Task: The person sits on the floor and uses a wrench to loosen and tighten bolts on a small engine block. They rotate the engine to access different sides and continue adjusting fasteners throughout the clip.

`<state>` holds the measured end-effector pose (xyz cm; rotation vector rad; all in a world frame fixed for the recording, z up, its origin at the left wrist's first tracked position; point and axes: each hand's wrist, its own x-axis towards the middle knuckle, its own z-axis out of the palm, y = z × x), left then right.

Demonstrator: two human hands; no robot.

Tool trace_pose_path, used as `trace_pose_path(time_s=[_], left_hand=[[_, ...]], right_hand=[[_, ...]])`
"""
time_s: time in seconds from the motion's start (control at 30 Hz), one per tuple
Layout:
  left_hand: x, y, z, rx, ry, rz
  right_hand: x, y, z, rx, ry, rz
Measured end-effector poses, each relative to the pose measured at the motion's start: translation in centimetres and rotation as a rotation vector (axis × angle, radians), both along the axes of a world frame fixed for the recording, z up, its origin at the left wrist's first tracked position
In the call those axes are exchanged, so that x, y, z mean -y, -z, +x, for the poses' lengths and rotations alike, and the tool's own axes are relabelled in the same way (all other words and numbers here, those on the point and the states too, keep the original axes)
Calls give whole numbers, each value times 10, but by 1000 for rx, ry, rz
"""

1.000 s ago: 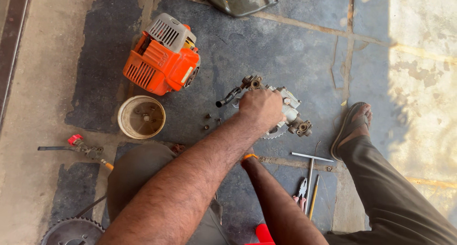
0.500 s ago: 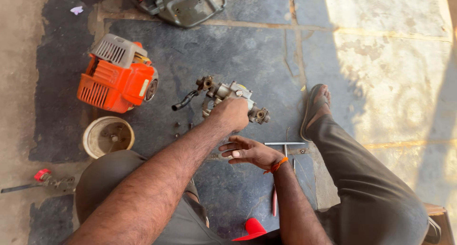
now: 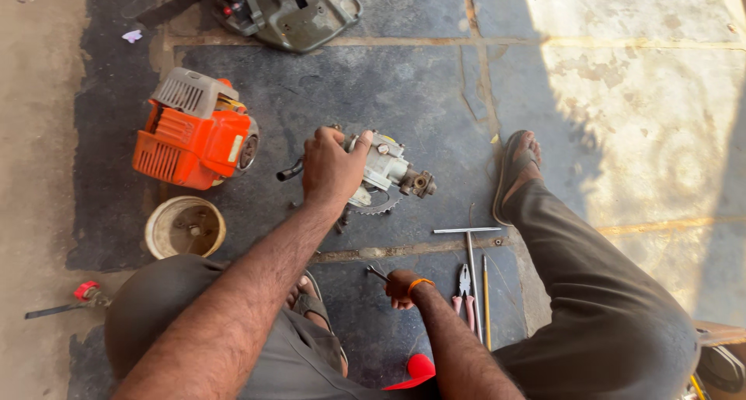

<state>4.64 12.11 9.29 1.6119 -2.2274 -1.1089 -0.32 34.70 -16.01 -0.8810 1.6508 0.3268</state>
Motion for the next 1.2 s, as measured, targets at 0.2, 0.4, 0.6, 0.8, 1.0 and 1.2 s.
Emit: trace_pose_path(time_s=[0.2, 0.4, 0.6, 0.8, 1.0, 1.2], left_hand=[[-29, 30, 20, -101, -508, 462], [-33, 65, 23, -325, -525, 787], [-26, 87, 14, -323, -541, 802], [-28, 98, 13, -375, -596, 864], [-30, 99, 9, -427, -607, 829], [-29, 96, 5, -472, -683, 853]], right_hand=[[17, -7, -29, -286, 163, -301], [38, -80, -95, 367, 1700, -604], [51, -106, -92, 547, 1681, -681], [49, -73, -104, 765, 1724, -805], [54, -65, -103, 678, 1694, -864], [60, -83, -114, 541, 1544, -863]])
